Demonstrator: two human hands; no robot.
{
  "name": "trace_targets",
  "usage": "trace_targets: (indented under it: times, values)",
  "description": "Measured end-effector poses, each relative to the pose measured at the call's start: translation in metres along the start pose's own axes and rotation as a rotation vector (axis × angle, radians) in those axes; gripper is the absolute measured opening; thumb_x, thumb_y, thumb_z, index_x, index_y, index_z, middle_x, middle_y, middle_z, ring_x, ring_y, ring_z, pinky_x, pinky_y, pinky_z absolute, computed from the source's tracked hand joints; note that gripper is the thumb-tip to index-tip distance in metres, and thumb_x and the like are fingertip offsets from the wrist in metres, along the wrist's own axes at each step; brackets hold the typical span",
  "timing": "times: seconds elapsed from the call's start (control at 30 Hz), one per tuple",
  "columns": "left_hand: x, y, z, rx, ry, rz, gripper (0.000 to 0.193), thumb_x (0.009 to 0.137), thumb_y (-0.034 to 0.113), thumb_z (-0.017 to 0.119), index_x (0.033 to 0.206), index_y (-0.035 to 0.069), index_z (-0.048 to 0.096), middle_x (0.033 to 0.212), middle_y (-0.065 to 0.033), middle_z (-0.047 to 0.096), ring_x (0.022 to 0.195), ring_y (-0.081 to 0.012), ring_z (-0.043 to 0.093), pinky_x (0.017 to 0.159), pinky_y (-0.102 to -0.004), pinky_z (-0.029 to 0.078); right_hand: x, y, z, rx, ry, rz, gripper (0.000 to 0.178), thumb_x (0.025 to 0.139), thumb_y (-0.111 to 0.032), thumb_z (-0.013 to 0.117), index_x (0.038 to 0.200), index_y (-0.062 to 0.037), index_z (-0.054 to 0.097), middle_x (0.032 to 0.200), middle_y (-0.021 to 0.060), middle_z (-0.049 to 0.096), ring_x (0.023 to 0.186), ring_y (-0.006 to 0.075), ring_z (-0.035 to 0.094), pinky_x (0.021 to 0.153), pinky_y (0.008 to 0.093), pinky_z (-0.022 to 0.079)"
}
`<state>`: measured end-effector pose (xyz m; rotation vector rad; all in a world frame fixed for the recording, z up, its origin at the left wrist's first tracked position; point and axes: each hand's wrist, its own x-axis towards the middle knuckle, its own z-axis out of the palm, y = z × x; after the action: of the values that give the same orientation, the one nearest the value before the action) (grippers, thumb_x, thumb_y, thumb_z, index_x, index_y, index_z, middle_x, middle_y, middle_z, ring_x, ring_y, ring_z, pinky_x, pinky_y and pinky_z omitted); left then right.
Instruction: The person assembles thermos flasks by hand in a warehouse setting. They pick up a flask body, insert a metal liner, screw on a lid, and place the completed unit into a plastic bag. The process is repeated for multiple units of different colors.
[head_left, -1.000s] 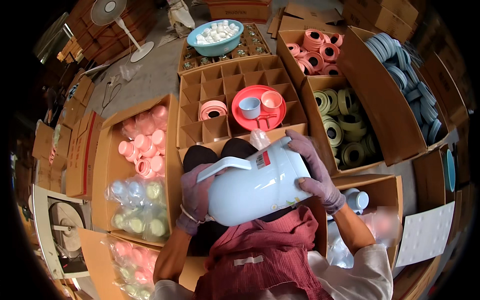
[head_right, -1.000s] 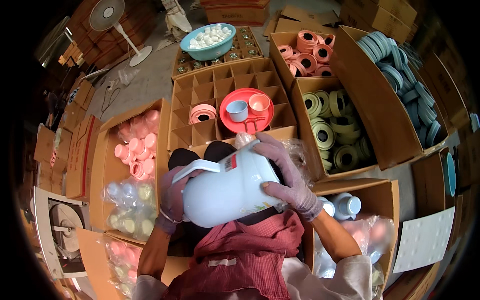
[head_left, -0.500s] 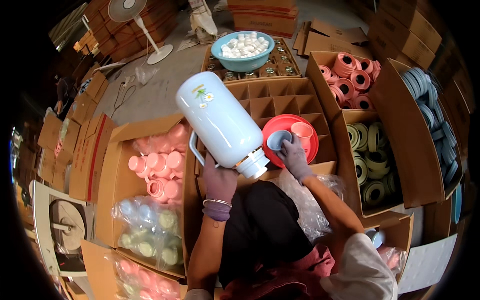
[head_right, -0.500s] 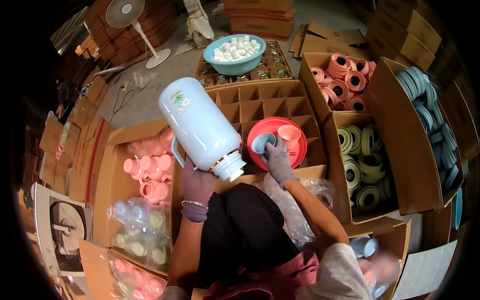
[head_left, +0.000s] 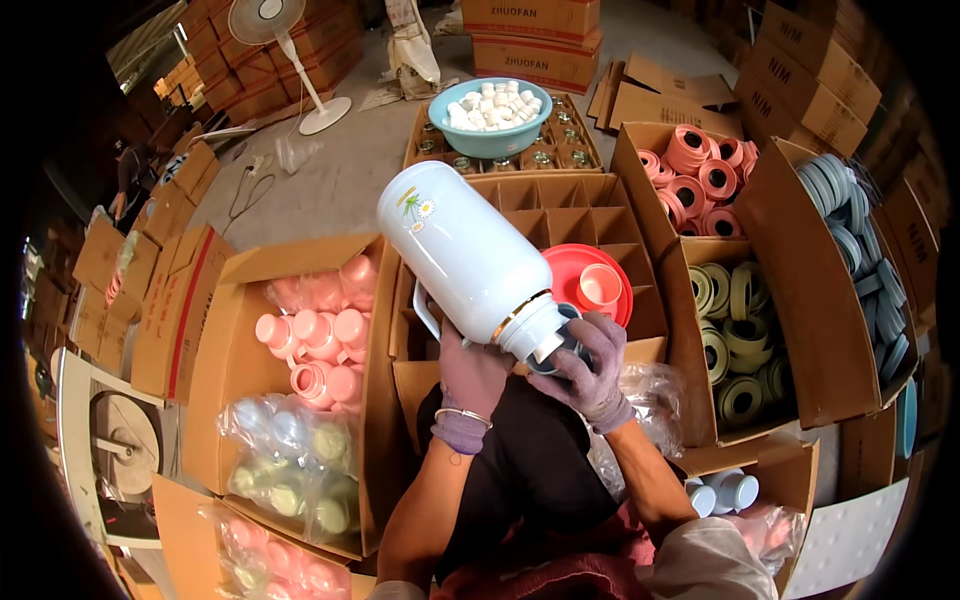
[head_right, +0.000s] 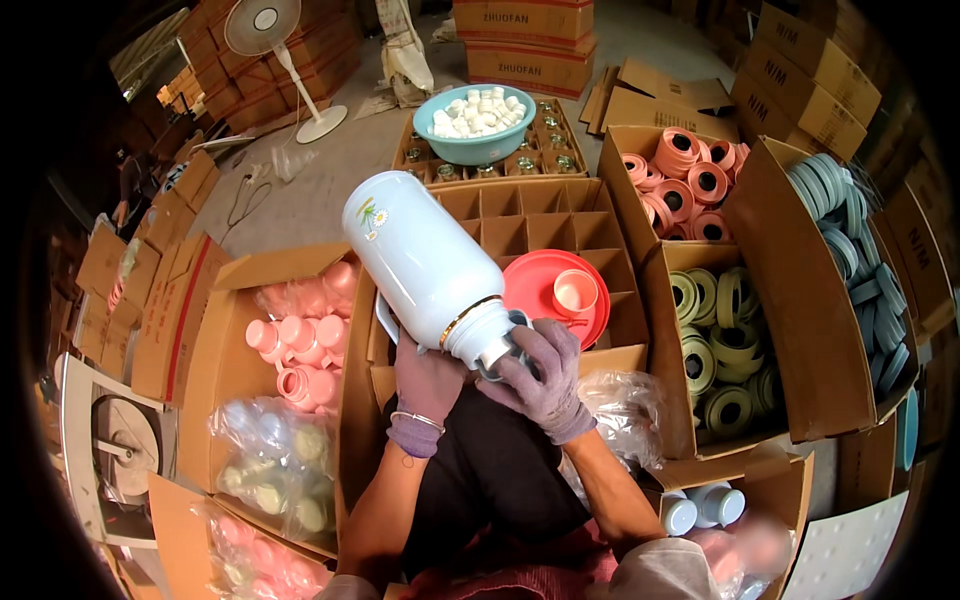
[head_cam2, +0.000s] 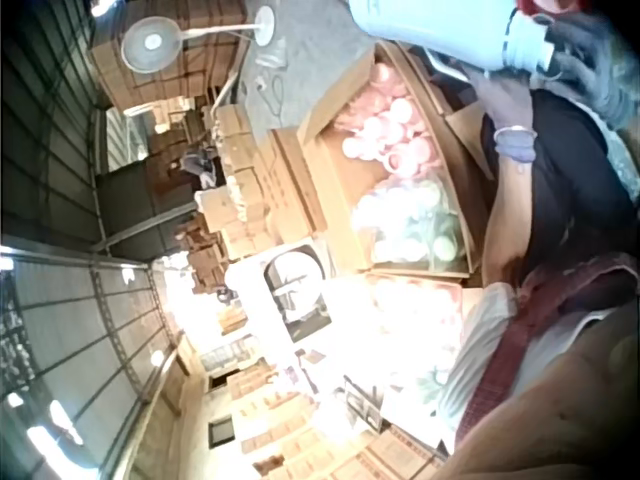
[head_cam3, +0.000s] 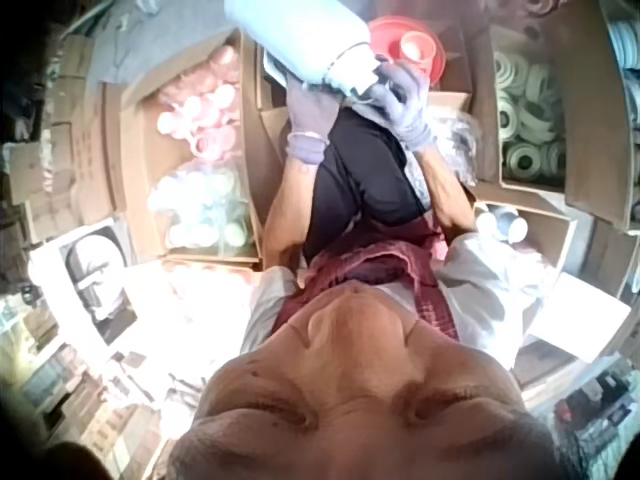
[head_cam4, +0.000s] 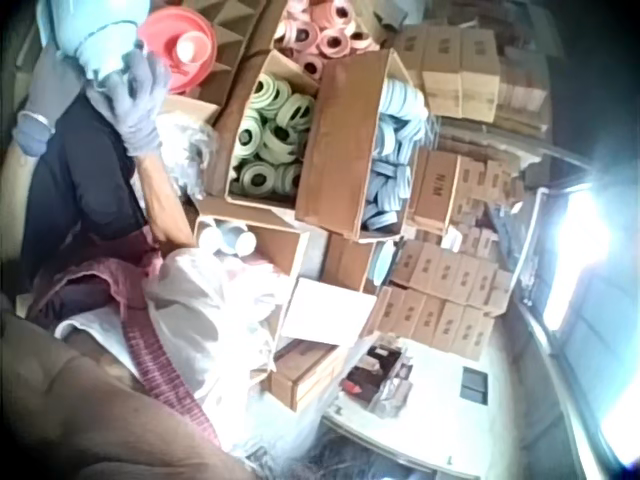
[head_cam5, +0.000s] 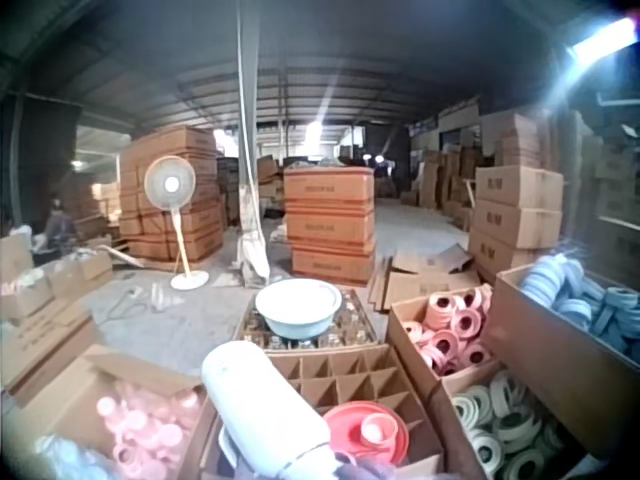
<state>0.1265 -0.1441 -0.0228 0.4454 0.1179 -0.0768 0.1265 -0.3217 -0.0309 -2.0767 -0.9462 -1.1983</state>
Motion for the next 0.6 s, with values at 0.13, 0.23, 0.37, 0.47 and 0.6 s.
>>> trace_targets:
  times: [0.13, 0.23, 0.37, 0.47, 0.6]
  values:
    - [-0.002, 0.000, 0.003, 0.147, -0.067, 0.154, 0.047, 0.103, 0.036, 0.038, 0.139, 0.006, 0.040, 0.136, -0.0136, 0.050, 0.124, -0.0295, 0.050, 0.104, -0.0493, 0.042, 0.016, -0.004, -0.008, 0.047, -0.015, -0.032, 0.048, 0.064, -0.032, 0.086, 0.095, -0.0130, 0.055, 0.114, 0.0155, 0.053, 0.096, 0.0377, 0.056, 0.079, 0.0480, 0.046]
    - [-0.010, 0.002, 0.003, 0.219, -0.026, 0.141, 0.051, 0.101, 0.041, 0.041, 0.136, 0.004, 0.041, 0.132, -0.0134, 0.052, 0.120, -0.0279, 0.053, 0.103, -0.0466, 0.043, 0.023, -0.015, -0.012, 0.055, 0.025, -0.022, 0.047, 0.065, -0.023, 0.086, 0.100, -0.0111, 0.056, 0.110, 0.0165, 0.054, 0.096, 0.0369, 0.057, 0.080, 0.0472, 0.046]
    - [-0.005, -0.004, 0.005, 0.247, 0.014, 0.083, 0.055, 0.099, 0.047, 0.042, 0.135, 0.006, 0.042, 0.131, -0.0104, 0.052, 0.118, -0.0254, 0.052, 0.099, -0.0439, 0.043, 0.033, -0.031, 0.012, 0.183, 0.180, 0.309, 0.037, 0.074, -0.005, 0.076, 0.106, -0.0035, 0.057, 0.103, 0.0129, 0.057, 0.090, 0.0279, 0.059, 0.081, 0.0376, 0.049]
    - [0.004, -0.007, 0.002, 0.043, 0.019, 0.000, 0.056, 0.100, 0.051, 0.040, 0.136, 0.009, 0.043, 0.133, -0.0085, 0.051, 0.120, -0.0249, 0.050, 0.098, -0.0437, 0.043, 0.045, -0.027, 0.029, 0.653, 0.574, 0.986, 0.024, 0.086, -0.003, 0.063, 0.109, -0.0017, 0.055, 0.102, 0.0100, 0.058, 0.092, 0.0215, 0.059, 0.083, 0.0338, 0.049]
    - [0.001, -0.006, -0.001, -0.058, 0.119, 0.020, 0.054, 0.101, 0.049, 0.040, 0.137, 0.010, 0.042, 0.133, -0.0103, 0.051, 0.121, -0.0279, 0.050, 0.097, -0.0451, 0.044, 0.053, 0.003, 0.040, 0.930, 0.676, 1.102, 0.030, 0.088, -0.012, 0.062, 0.115, -0.0007, 0.055, 0.120, 0.0131, 0.053, 0.105, 0.0242, 0.057, 0.095, 0.0355, 0.045]
